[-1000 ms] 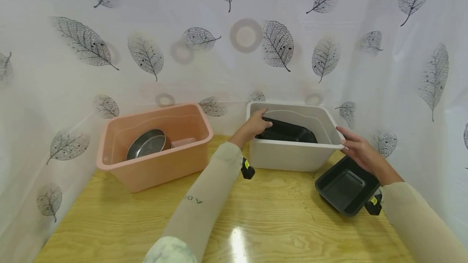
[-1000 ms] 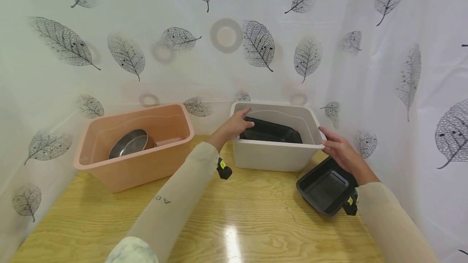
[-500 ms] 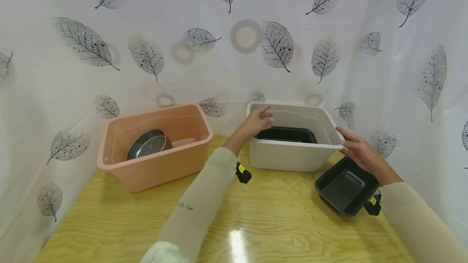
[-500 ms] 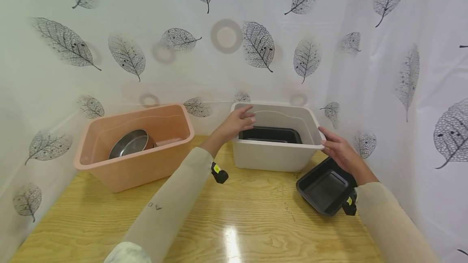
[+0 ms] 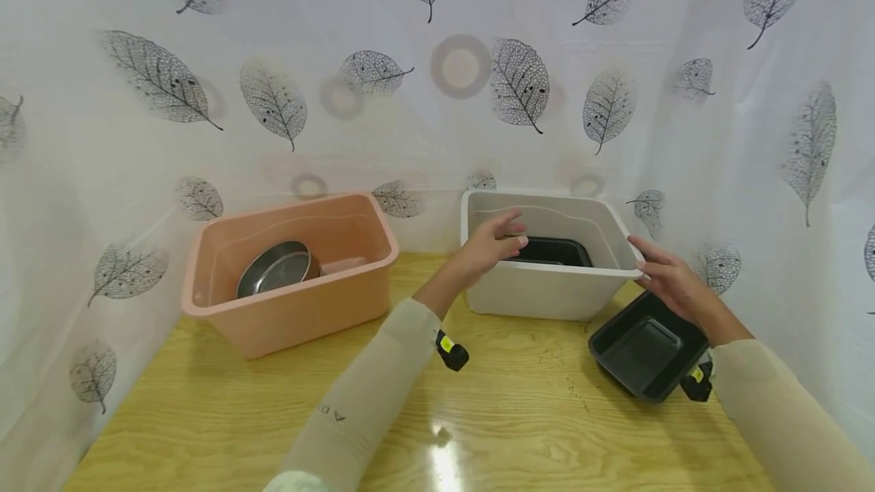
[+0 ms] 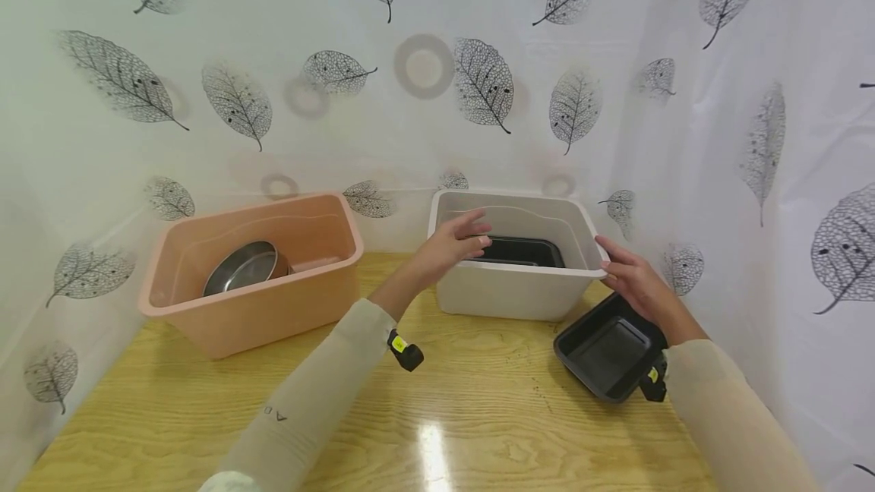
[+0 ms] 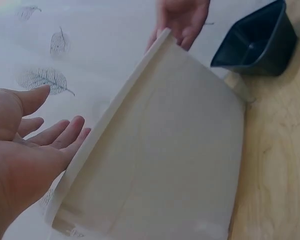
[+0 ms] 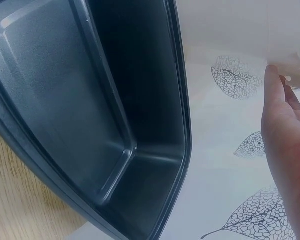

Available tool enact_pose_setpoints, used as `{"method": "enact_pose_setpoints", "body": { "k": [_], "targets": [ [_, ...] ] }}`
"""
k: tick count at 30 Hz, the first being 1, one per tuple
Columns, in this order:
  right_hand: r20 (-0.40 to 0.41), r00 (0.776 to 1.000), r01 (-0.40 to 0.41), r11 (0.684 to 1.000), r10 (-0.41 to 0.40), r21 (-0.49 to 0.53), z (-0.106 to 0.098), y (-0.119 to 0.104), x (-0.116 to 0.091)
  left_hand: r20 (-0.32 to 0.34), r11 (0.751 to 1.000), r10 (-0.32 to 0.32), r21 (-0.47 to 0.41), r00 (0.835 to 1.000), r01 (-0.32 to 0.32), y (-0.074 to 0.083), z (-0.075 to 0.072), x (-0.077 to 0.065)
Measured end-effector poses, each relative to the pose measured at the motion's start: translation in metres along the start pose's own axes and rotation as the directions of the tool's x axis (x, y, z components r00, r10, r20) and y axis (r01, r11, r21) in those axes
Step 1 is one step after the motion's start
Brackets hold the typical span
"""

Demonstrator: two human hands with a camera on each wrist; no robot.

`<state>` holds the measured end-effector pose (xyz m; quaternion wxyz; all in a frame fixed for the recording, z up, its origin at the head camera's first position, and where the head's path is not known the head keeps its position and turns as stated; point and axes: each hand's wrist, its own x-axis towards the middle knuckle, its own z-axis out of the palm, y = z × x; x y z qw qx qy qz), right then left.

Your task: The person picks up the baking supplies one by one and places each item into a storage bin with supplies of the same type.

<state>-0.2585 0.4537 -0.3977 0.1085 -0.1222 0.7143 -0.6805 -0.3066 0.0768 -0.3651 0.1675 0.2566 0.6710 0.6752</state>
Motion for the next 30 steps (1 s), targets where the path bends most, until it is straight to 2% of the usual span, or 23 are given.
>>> {"method": "enact_pose_setpoints", "body": {
  "k": [4, 11, 19, 27, 30],
  "targets": [
    [0.005, 1.0, 0.009, 1.0, -0.009, 0.019, 0.0, 0.002, 0.0, -0.01, 0.999, 0.017, 0.039, 1.0, -0.016, -0.001, 0.008, -0.01],
    [0.005, 1.0, 0.017, 1.0, -0.017, 0.014, 0.0, 0.002, -0.001, 0.013, 0.999, 0.05, -0.023, 0.999, -0.049, -0.011, 0.027, -0.03],
    [0.002, 1.0, 0.006, 1.0, -0.006, -0.007, -0.001, 0.001, 0.001, -0.014, 0.998, 0.042, -0.042, 0.999, -0.042, -0.044, 0.055, -0.047],
    [-0.003, 1.0, 0.004, 1.0, -0.004, -0.024, 0.0, 0.001, 0.0, -0.035, 0.997, -0.021, -0.073, 0.999, 0.018, -0.071, 0.09, -0.061],
    [-0.01, 1.0, -0.003, 0.999, 0.002, -0.032, 0.0, 0.0, -0.001, -0.053, 0.991, -0.043, -0.13, 0.998, 0.036, -0.085, 0.107, -0.064]
  ]
}}
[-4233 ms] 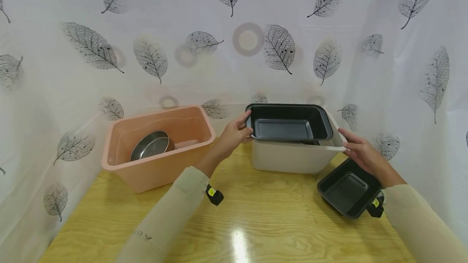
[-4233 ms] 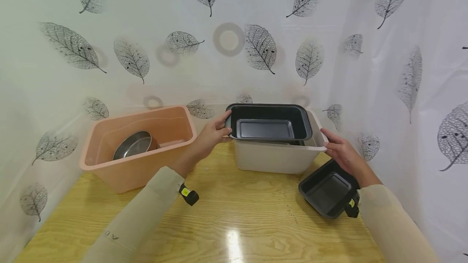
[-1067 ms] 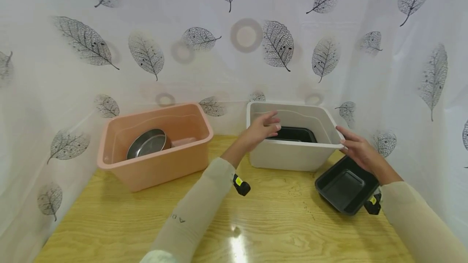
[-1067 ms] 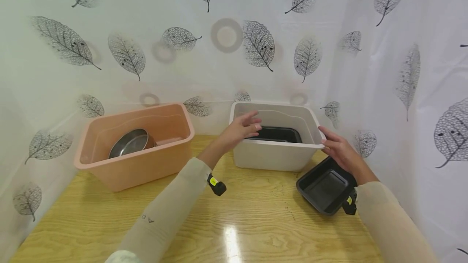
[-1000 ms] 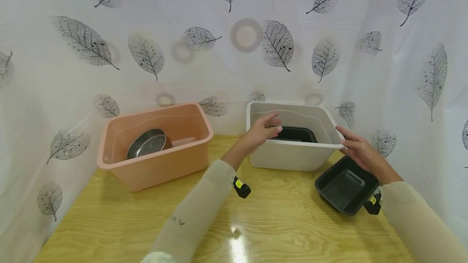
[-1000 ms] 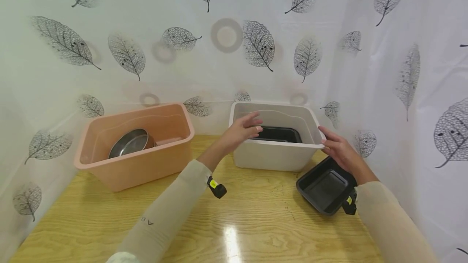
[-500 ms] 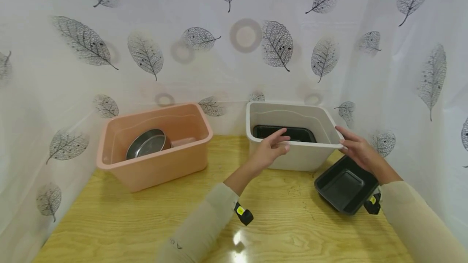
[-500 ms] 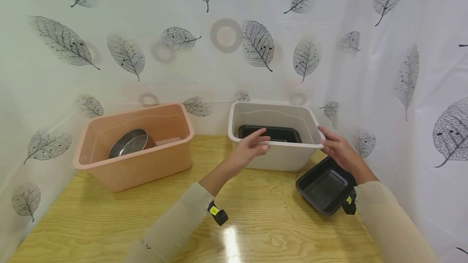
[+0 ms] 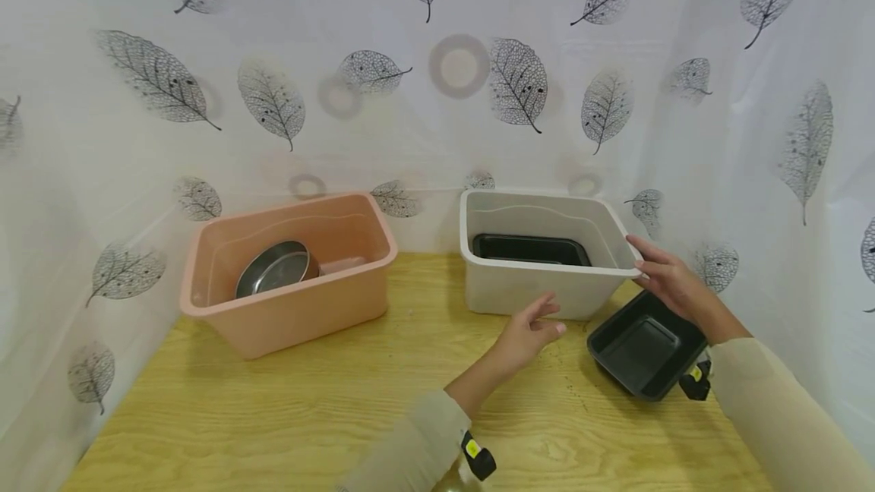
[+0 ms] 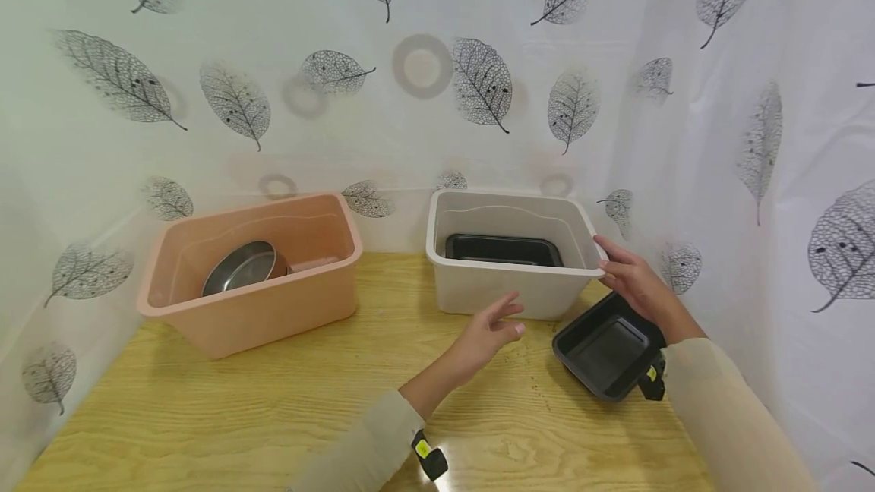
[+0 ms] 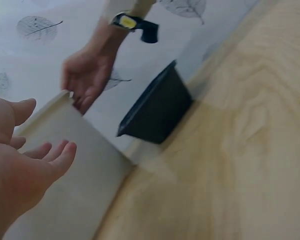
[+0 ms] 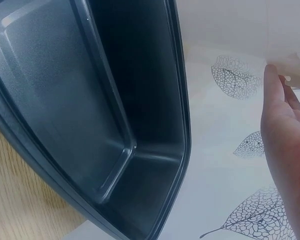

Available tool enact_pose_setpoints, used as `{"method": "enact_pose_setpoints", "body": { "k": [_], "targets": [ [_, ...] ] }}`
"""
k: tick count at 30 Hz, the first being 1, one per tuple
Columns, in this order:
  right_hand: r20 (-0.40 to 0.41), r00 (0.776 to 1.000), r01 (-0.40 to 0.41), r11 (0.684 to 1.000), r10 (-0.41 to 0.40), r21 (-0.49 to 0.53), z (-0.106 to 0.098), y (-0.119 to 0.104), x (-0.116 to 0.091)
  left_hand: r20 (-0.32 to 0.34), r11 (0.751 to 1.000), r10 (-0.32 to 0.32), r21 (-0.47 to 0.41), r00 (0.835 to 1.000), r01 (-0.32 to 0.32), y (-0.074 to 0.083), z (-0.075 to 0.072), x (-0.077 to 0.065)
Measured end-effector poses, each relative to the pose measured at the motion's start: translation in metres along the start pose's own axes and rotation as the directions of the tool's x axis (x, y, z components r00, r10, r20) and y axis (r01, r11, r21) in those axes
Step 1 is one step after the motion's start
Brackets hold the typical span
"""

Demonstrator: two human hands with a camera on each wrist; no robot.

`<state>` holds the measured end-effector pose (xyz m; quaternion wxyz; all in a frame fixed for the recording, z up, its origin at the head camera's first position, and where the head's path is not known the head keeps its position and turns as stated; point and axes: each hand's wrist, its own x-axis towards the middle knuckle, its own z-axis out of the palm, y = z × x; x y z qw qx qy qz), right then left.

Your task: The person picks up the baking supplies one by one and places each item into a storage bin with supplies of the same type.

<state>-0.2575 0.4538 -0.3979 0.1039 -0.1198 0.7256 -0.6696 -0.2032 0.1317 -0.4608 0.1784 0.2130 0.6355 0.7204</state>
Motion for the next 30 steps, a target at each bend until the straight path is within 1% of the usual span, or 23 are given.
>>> {"method": "enact_pose_setpoints", "body": {
  "k": [1, 5, 11, 13, 16, 21, 25, 27, 28, 30],
  "targets": [
    [-0.002, 1.0, -0.003, 1.0, 0.003, -0.004, 0.0, 0.0, 0.0, -0.005, 1.0, -0.001, -0.024, 1.0, 0.001, -0.005, 0.005, -0.001],
    [-0.005, 1.0, -0.015, 1.0, 0.015, -0.001, -0.001, 0.0, 0.001, -0.023, 0.994, -0.038, -0.101, 0.999, 0.036, -0.024, 0.026, -0.008],
    [-0.009, 1.0, -0.016, 1.0, 0.016, -0.024, -0.001, 0.0, 0.001, -0.047, 0.988, -0.101, -0.121, 0.994, 0.095, -0.044, 0.052, -0.015],
    [-0.007, 1.0, -0.009, 1.0, 0.009, -0.014, -0.001, 0.0, 0.0, -0.055, 0.983, -0.126, -0.14, 0.991, 0.117, -0.05, 0.059, -0.015],
    [-0.006, 1.0, 0.005, 1.0, -0.005, -0.002, -0.001, 0.0, -0.001, -0.068, 0.977, -0.135, -0.178, 0.988, 0.121, -0.058, 0.07, -0.013],
    [-0.001, 1.0, 0.013, 1.0, -0.013, -0.015, -0.003, 0.002, 0.0, -0.07, 0.966, -0.091, -0.249, 0.993, 0.071, -0.069, 0.082, -0.006],
    [0.002, 1.0, 0.013, 1.0, -0.013, -0.014, -0.003, 0.003, 0.001, -0.048, 0.964, -0.022, -0.266, 0.999, 0.008, -0.075, 0.087, 0.0],
    [0.003, 1.0, 0.016, 1.0, -0.016, -0.018, -0.003, 0.003, 0.001, -0.049, 0.96, 0.004, -0.28, 0.999, -0.018, -0.076, 0.091, 0.003],
    [0.003, 1.0, 0.019, 1.0, -0.019, -0.017, -0.003, 0.003, 0.0, -0.052, 0.959, 0.012, -0.281, 0.999, -0.026, -0.076, 0.093, 0.004],
    [0.006, 1.0, 0.021, 1.0, -0.02, -0.023, -0.003, 0.002, 0.001, -0.072, 0.961, -0.001, -0.275, 0.997, -0.018, -0.076, 0.097, 0.006]
  ]
}}
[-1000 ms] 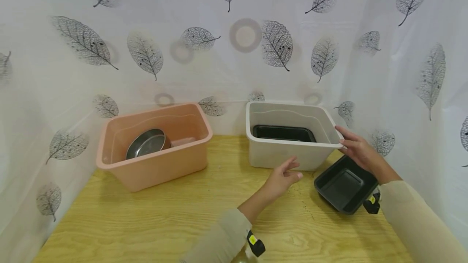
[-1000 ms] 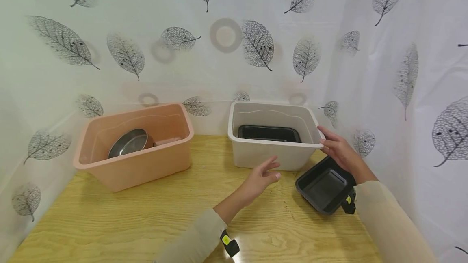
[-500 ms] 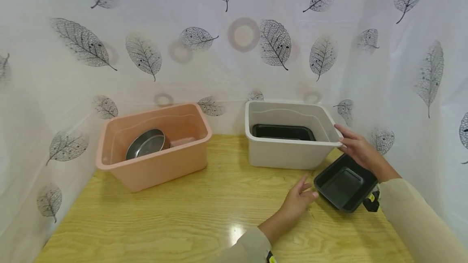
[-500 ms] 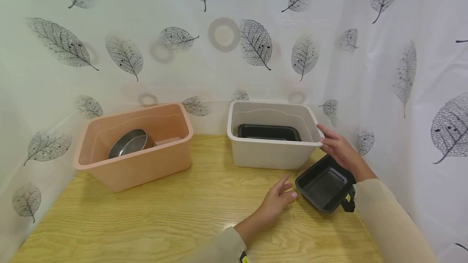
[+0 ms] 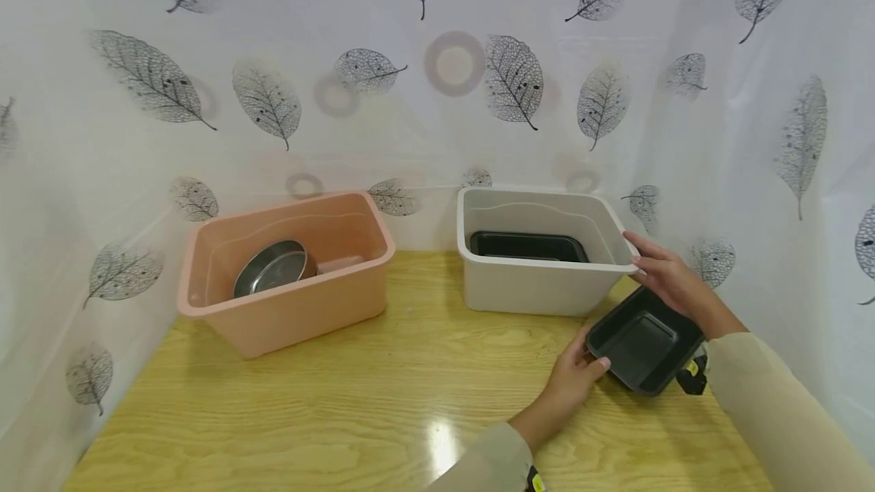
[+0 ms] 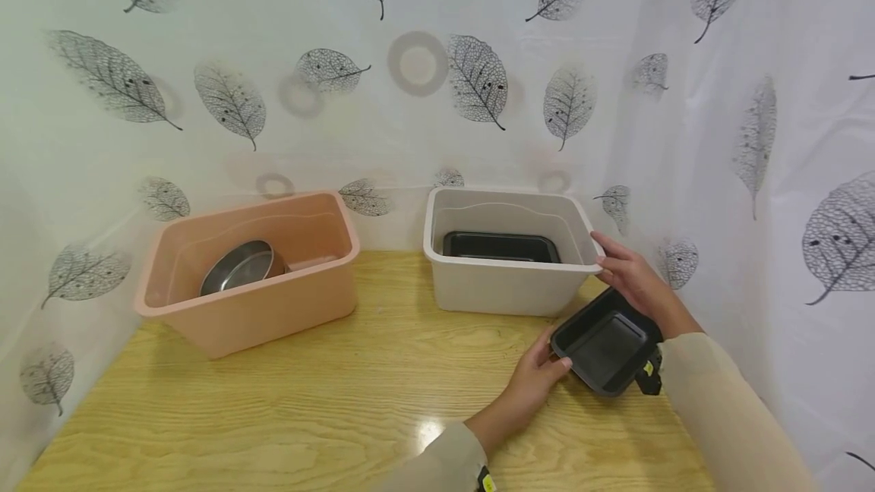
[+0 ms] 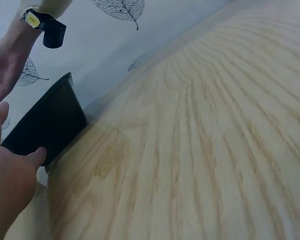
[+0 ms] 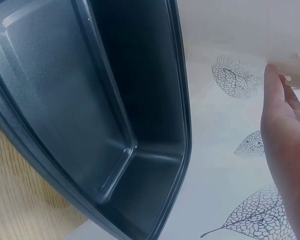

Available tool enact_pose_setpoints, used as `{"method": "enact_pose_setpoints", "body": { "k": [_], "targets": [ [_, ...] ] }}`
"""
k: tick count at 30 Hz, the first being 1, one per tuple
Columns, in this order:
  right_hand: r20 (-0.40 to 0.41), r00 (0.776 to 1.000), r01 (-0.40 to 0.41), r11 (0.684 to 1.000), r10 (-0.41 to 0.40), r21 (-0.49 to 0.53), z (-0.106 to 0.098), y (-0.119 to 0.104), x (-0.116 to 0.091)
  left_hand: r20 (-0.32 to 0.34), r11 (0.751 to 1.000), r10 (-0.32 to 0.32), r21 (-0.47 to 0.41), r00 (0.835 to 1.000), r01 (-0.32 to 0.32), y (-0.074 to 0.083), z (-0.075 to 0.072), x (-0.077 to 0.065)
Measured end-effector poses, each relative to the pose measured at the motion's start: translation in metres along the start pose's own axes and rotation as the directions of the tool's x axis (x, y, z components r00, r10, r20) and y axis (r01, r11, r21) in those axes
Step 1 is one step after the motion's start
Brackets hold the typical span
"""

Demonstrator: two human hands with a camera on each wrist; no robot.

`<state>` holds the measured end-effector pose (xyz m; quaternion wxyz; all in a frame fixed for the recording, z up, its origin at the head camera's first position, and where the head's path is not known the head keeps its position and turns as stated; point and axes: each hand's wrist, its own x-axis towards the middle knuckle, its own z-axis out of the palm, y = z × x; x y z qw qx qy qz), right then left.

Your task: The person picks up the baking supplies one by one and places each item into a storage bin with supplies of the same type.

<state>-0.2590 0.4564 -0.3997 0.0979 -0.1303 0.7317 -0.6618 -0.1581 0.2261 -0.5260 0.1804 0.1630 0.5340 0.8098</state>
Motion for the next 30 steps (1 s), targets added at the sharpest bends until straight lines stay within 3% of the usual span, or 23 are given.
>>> {"method": "enact_pose_setpoints", "body": {
  "k": [10, 24, 30],
  "targets": [
    [0.006, 1.0, 0.006, 1.0, -0.006, -0.01, 0.0, 0.0, 0.001, -0.126, 0.975, -0.083, 0.195, 0.989, 0.107, 0.0, 0.013, 0.0],
    [-0.013, 1.0, -0.008, 1.0, 0.009, 0.026, 0.0, 0.0, -0.001, -0.224, 0.951, -0.128, 0.247, 0.966, 0.183, 0.004, 0.024, -0.002],
    [-0.014, 1.0, -0.001, 0.999, 0.002, 0.032, 0.001, 0.0, -0.001, -0.275, 0.966, -0.092, 0.207, 0.957, 0.153, 0.001, 0.026, -0.002]
  ]
}}
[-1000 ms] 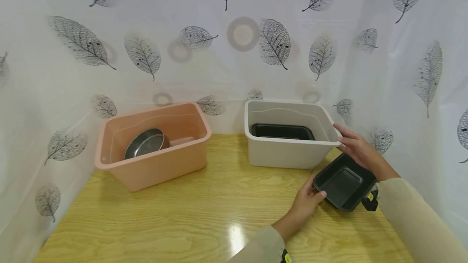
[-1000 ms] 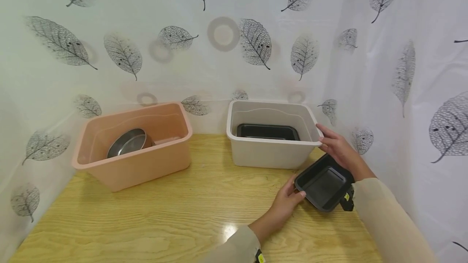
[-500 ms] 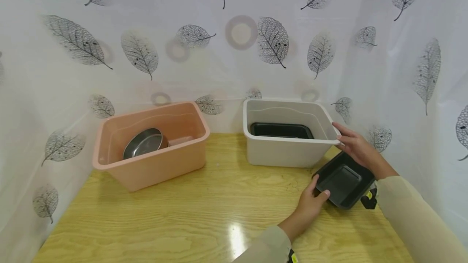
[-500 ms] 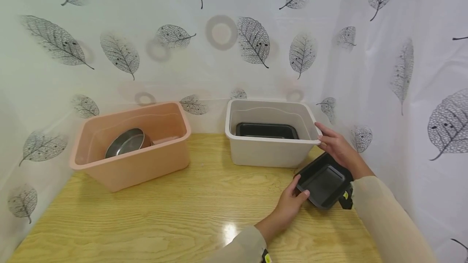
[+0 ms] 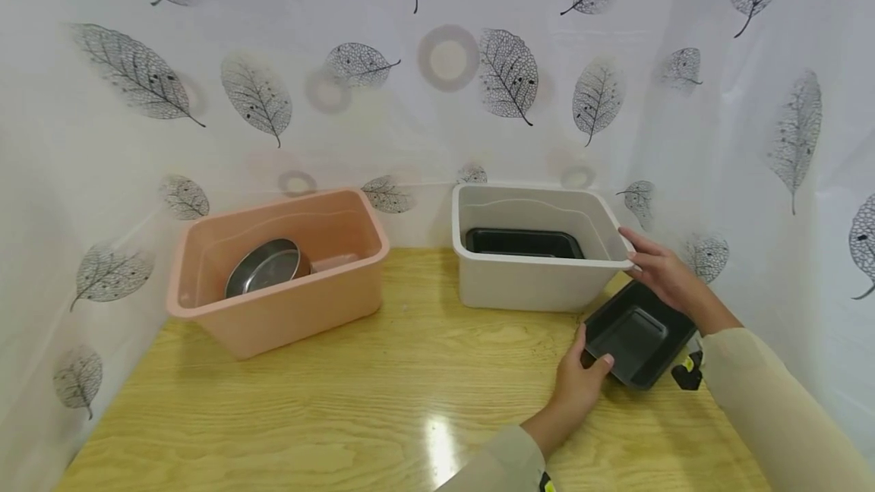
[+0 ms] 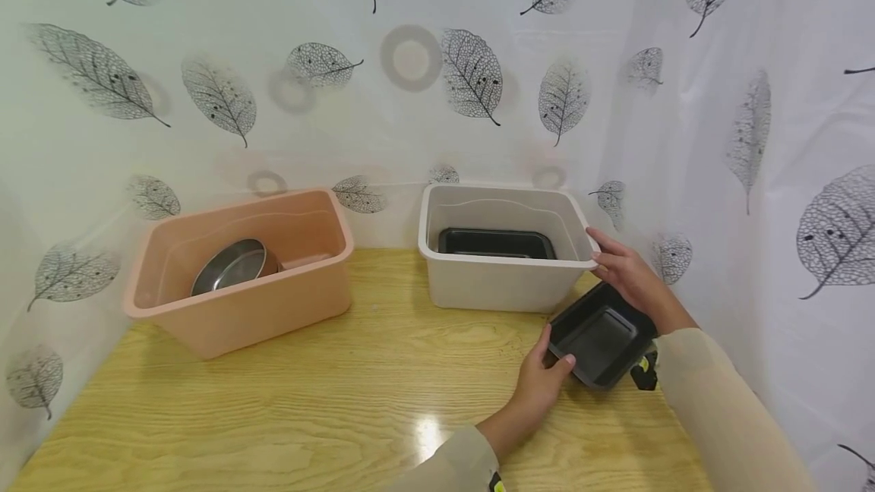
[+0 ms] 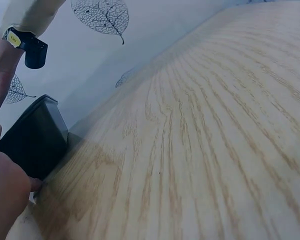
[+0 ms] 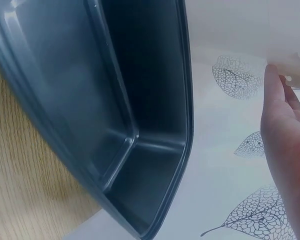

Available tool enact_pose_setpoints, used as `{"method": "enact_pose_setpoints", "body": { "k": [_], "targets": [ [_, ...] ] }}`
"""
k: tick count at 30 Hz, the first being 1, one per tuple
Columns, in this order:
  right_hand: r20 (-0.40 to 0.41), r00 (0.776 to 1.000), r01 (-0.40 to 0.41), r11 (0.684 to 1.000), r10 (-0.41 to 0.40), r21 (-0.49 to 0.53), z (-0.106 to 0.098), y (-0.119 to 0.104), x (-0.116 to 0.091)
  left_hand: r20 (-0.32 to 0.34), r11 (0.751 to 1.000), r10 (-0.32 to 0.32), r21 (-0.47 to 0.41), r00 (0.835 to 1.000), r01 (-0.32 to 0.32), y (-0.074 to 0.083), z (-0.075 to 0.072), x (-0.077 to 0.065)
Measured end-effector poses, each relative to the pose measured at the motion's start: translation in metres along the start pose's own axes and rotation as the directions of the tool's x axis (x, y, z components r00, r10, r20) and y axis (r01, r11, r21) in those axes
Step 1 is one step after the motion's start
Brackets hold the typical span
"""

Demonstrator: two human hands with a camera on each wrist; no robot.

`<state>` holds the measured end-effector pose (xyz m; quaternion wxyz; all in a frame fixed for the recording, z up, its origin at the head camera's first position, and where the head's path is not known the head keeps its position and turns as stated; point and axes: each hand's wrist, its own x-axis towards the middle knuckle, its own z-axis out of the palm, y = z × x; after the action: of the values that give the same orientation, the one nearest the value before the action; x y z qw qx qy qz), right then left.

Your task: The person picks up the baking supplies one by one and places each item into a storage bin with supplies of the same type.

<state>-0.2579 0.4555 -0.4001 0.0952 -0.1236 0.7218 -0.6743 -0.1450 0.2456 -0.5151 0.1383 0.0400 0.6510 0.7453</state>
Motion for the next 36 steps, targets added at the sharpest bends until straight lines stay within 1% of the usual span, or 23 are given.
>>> {"method": "enact_pose_setpoints", "body": {
  "k": [4, 6, 9, 12, 16, 19, 23, 25, 28, 32, 36],
  "targets": [
    [0.004, 1.0, 0.006, 1.0, -0.006, 0.011, 0.001, 0.001, 0.0, -0.046, 0.999, 0.032, -0.033, 0.998, -0.034, 0.0, -0.001, 0.002],
    [0.007, 1.0, 0.007, 1.0, -0.007, 0.012, 0.001, 0.001, 0.001, -0.065, 0.998, 0.035, -0.044, 0.997, -0.038, 0.0, -0.002, 0.003],
    [0.015, 1.0, 0.01, 1.0, -0.011, 0.02, 0.001, 0.002, 0.001, -0.08, 0.998, 0.03, -0.054, 0.996, -0.035, 0.0, -0.004, 0.003],
    [0.027, 0.999, 0.016, 0.999, -0.018, 0.04, 0.001, 0.002, 0.001, -0.078, 0.995, 0.038, -0.088, 0.996, -0.045, 0.001, -0.009, 0.003],
    [0.048, 0.998, 0.033, 0.997, -0.036, 0.064, 0.0, 0.003, 0.0, -0.045, 0.988, 0.034, -0.152, 0.998, -0.041, 0.001, -0.017, 0.002],
    [0.059, 0.997, 0.042, 0.997, -0.046, 0.072, 0.0, 0.003, 0.0, -0.019, 0.982, 0.015, -0.186, 1.0, -0.018, 0.002, -0.024, 0.002],
    [0.054, 0.998, 0.035, 0.999, -0.036, 0.022, 0.0, 0.002, 0.0, -0.003, 0.977, 0.003, -0.215, 1.0, -0.003, 0.004, -0.035, 0.003],
    [0.042, 0.999, 0.026, 1.0, -0.026, -0.012, 0.001, 0.001, -0.001, 0.013, 0.97, 0.003, -0.244, 1.0, 0.0, 0.004, -0.041, 0.003],
    [0.028, 1.0, 0.008, 0.999, -0.007, -0.053, 0.001, 0.0, -0.003, 0.045, 0.949, -0.005, -0.314, 0.999, 0.019, 0.003, -0.051, 0.003],
    [0.032, 0.999, -0.001, 0.999, 0.003, -0.051, 0.001, -0.002, -0.003, 0.092, 0.928, -0.005, -0.371, 0.996, 0.039, 0.004, -0.066, 0.002],
    [0.049, 0.999, 0.005, 0.999, -0.003, -0.033, 0.001, -0.003, -0.002, 0.148, 0.924, 0.001, -0.379, 0.989, 0.056, 0.006, -0.082, 0.002]
  ]
}}
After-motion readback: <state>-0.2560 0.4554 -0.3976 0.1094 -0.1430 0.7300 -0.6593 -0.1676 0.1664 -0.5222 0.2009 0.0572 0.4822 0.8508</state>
